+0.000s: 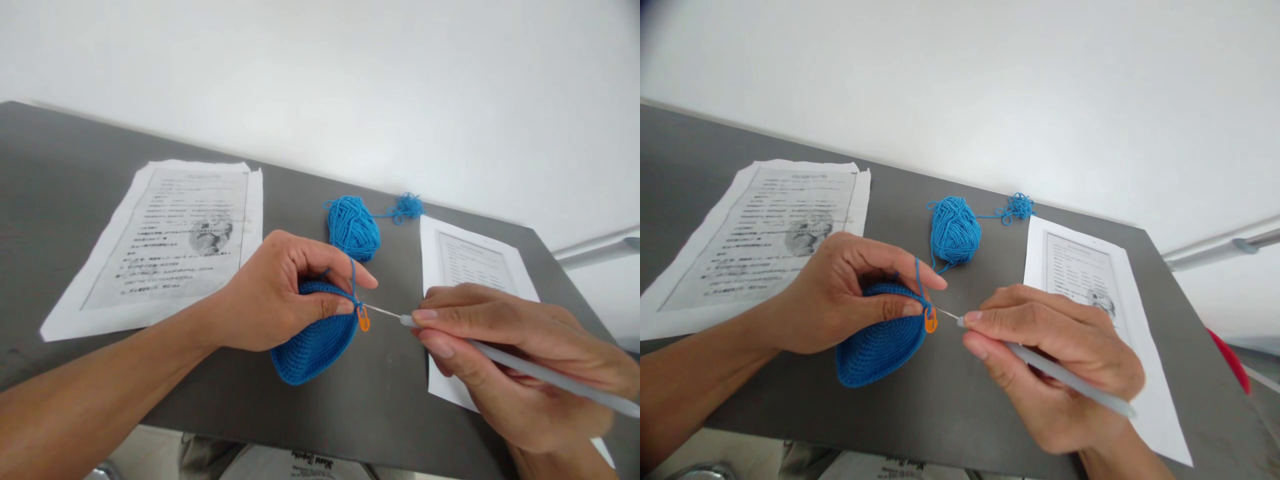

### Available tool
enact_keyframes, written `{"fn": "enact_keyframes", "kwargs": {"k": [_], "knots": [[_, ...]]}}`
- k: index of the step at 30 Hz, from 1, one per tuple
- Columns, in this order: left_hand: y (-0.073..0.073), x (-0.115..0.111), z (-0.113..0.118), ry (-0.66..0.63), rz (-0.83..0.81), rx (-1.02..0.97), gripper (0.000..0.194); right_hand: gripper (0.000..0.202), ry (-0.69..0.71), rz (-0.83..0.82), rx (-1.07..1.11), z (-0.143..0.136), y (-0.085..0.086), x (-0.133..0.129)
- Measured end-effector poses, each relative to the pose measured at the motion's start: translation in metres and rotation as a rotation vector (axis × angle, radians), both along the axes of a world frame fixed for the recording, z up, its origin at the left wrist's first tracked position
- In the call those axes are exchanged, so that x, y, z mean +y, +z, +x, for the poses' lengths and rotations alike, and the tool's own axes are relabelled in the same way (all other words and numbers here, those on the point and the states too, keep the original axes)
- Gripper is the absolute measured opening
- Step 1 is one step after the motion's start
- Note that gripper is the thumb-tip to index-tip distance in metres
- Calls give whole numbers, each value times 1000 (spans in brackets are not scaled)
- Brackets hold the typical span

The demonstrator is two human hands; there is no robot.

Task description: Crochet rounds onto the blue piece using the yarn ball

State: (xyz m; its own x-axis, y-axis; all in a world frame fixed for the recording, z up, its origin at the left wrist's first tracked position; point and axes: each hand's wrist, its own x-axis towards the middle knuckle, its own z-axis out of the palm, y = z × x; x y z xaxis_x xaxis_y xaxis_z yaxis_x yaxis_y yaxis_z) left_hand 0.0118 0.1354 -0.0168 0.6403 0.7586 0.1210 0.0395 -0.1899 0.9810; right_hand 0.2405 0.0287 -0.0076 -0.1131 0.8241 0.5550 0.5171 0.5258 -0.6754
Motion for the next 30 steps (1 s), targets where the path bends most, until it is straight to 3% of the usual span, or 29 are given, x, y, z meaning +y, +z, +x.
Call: {"fn": "enact_keyframes", "kwargs": {"k": [7, 11, 15, 18, 23, 26, 30], "knots": [[2, 0, 0, 1, -19, -25, 18, 20, -19, -67, 257, 0, -11, -2], [0, 0, 3, 51, -26, -37, 16, 4, -11, -280, 584, -5, -12, 6], [-2, -4, 8, 121, -60, -63, 15, 12, 71, -509, 891, -14, -13, 18], [-4, -10, 12, 191, -72, -96, 12, 10, 114, -433, 948, -23, -22, 20], [-6, -17, 17, 235, -142, -140, 27, 14, 64, -164, 722, -36, -36, 17], [-5, -19, 20, 235, -215, -169, 27, 12, 38, -171, 741, -40, -36, 17], [-3, -19, 22, 258, -331, -211, 27, 13, 80, -303, 905, -38, -31, 22]]}}
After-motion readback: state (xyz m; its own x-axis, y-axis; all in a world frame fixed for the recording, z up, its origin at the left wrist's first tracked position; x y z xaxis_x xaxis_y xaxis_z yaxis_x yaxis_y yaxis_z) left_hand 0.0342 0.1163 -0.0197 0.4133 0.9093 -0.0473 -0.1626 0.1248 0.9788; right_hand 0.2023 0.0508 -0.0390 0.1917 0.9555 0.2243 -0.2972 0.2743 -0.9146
